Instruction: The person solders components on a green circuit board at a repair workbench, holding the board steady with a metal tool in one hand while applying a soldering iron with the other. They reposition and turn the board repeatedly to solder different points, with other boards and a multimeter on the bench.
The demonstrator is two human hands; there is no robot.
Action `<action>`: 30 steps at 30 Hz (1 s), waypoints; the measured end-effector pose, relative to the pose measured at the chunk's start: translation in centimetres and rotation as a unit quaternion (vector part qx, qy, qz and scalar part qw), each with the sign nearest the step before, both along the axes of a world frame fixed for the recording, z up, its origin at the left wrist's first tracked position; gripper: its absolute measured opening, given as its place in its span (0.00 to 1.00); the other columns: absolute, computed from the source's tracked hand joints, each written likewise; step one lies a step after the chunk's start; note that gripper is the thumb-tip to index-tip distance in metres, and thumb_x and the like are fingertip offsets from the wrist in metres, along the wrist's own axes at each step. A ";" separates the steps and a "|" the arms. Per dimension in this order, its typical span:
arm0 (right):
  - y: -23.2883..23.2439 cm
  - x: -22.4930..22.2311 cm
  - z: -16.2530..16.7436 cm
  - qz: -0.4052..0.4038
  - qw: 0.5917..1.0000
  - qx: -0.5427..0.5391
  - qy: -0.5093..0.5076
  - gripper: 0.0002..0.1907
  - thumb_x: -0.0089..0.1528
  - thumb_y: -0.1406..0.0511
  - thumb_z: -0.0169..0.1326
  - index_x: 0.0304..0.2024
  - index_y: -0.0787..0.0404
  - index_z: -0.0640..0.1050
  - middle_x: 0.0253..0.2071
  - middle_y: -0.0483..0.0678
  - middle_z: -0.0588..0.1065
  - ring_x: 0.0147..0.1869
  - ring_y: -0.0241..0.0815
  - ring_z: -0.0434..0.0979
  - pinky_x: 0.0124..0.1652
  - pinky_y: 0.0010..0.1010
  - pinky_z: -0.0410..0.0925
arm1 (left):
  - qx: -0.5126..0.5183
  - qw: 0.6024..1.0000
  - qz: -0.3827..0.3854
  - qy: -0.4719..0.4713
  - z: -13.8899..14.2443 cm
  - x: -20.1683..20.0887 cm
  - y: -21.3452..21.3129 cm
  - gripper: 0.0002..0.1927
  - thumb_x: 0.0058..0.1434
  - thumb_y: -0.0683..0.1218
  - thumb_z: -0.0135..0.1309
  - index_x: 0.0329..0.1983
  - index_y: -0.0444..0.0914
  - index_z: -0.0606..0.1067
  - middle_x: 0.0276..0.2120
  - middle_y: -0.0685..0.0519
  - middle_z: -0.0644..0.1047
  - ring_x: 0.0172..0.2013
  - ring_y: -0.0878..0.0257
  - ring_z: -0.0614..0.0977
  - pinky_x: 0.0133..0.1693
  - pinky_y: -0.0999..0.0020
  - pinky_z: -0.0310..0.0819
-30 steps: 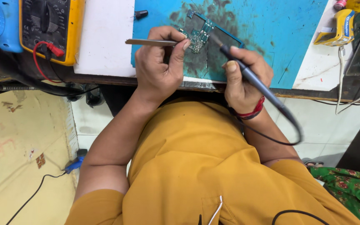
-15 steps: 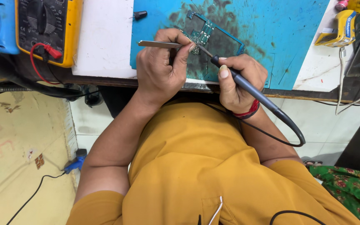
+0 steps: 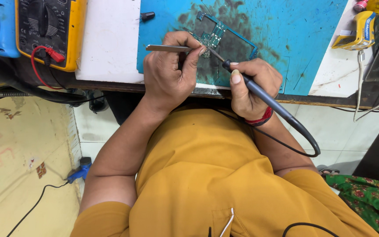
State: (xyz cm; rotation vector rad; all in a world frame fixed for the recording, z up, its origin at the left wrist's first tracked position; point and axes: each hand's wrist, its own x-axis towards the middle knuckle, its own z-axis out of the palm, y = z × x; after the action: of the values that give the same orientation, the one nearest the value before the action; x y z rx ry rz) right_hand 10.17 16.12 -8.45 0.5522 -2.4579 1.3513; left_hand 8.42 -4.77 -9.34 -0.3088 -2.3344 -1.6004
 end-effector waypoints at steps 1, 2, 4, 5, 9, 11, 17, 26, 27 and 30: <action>0.0 0.0 0.0 0.004 1.000 0.000 0.001 0.05 0.69 0.69 0.56 0.41 0.67 0.76 0.36 0.54 0.79 0.32 0.46 0.77 0.34 0.31 0.68 | 0.004 1.000 -0.002 -0.002 0.0 0.0 0.0 0.07 0.73 0.40 0.60 0.45 0.36 0.72 0.36 0.53 0.79 0.31 0.66 0.84 0.33 0.73 0.77; 0.0 0.0 0.0 0.002 1.000 -0.001 0.000 0.05 0.69 0.69 0.56 0.41 0.68 0.76 0.36 0.54 0.79 0.33 0.46 0.77 0.34 0.31 0.68 | 0.008 1.000 -0.005 -0.004 -0.1 0.0 0.0 0.07 0.74 0.40 0.60 0.45 0.36 0.72 0.35 0.54 0.79 0.31 0.67 0.84 0.33 0.73 0.78; 0.0 -0.1 0.0 -0.001 1.000 -0.003 0.000 0.05 0.69 0.69 0.56 0.41 0.68 0.76 0.36 0.54 0.79 0.34 0.47 0.77 0.34 0.31 0.68 | 0.015 1.000 0.000 -0.006 -0.1 0.0 0.0 0.07 0.74 0.40 0.59 0.46 0.36 0.71 0.35 0.55 0.80 0.31 0.67 0.84 0.30 0.75 0.77; 0.0 0.0 0.0 0.001 1.000 0.000 0.000 0.05 0.69 0.69 0.56 0.41 0.68 0.76 0.36 0.54 0.79 0.33 0.46 0.77 0.34 0.31 0.68 | 0.018 1.000 0.003 -0.007 -0.2 0.0 0.0 0.07 0.74 0.40 0.59 0.46 0.36 0.71 0.35 0.55 0.80 0.31 0.67 0.84 0.29 0.75 0.76; 0.0 0.0 0.0 0.003 1.000 0.006 0.005 0.06 0.69 0.69 0.56 0.40 0.68 0.76 0.36 0.54 0.79 0.33 0.47 0.78 0.34 0.31 0.68 | 0.004 1.000 0.006 0.001 -0.2 0.1 0.1 0.07 0.74 0.40 0.59 0.46 0.36 0.71 0.37 0.53 0.80 0.32 0.67 0.84 0.31 0.75 0.77; 0.0 -0.1 0.0 0.006 1.000 0.006 0.008 0.06 0.70 0.69 0.55 0.41 0.68 0.76 0.36 0.54 0.79 0.34 0.47 0.78 0.34 0.31 0.68 | 0.003 1.000 0.006 0.004 -0.2 0.1 0.1 0.07 0.74 0.40 0.59 0.46 0.37 0.72 0.37 0.53 0.80 0.32 0.67 0.85 0.30 0.76 0.77; 0.0 0.0 0.1 0.005 1.000 0.004 0.005 0.06 0.70 0.69 0.55 0.40 0.68 0.76 0.36 0.54 0.79 0.33 0.46 0.77 0.33 0.31 0.68 | 0.006 1.000 0.003 0.005 -0.2 0.0 0.1 0.06 0.73 0.40 0.59 0.45 0.36 0.72 0.36 0.53 0.79 0.32 0.68 0.84 0.32 0.74 0.77; 0.0 -0.1 0.1 0.006 1.000 0.006 0.010 0.06 0.69 0.69 0.56 0.40 0.68 0.76 0.35 0.54 0.78 0.33 0.47 0.77 0.33 0.31 0.67 | 0.016 1.000 0.003 -0.005 -0.1 0.1 0.1 0.07 0.74 0.40 0.59 0.46 0.36 0.72 0.35 0.54 0.79 0.31 0.69 0.83 0.32 0.75 0.76; -0.1 0.0 0.1 0.003 1.000 0.006 0.008 0.06 0.69 0.69 0.56 0.40 0.68 0.76 0.35 0.54 0.79 0.33 0.47 0.77 0.33 0.31 0.67 | 0.013 1.000 0.004 -0.005 -0.1 0.1 0.1 0.07 0.74 0.39 0.59 0.46 0.36 0.72 0.35 0.54 0.79 0.31 0.69 0.83 0.32 0.75 0.76; 0.0 0.0 0.2 0.003 1.000 0.012 0.011 0.06 0.69 0.69 0.56 0.39 0.67 0.76 0.34 0.54 0.78 0.32 0.47 0.76 0.32 0.32 0.66 | 0.007 1.000 0.007 -0.002 -0.1 0.1 0.1 0.07 0.73 0.39 0.59 0.45 0.36 0.72 0.35 0.53 0.79 0.30 0.68 0.83 0.31 0.74 0.76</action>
State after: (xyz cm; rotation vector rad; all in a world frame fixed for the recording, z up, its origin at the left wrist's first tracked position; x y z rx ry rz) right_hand 10.13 16.11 -8.27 0.5778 -2.4600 1.3129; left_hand 8.55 -4.63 -9.39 -0.2860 -2.3223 -1.6136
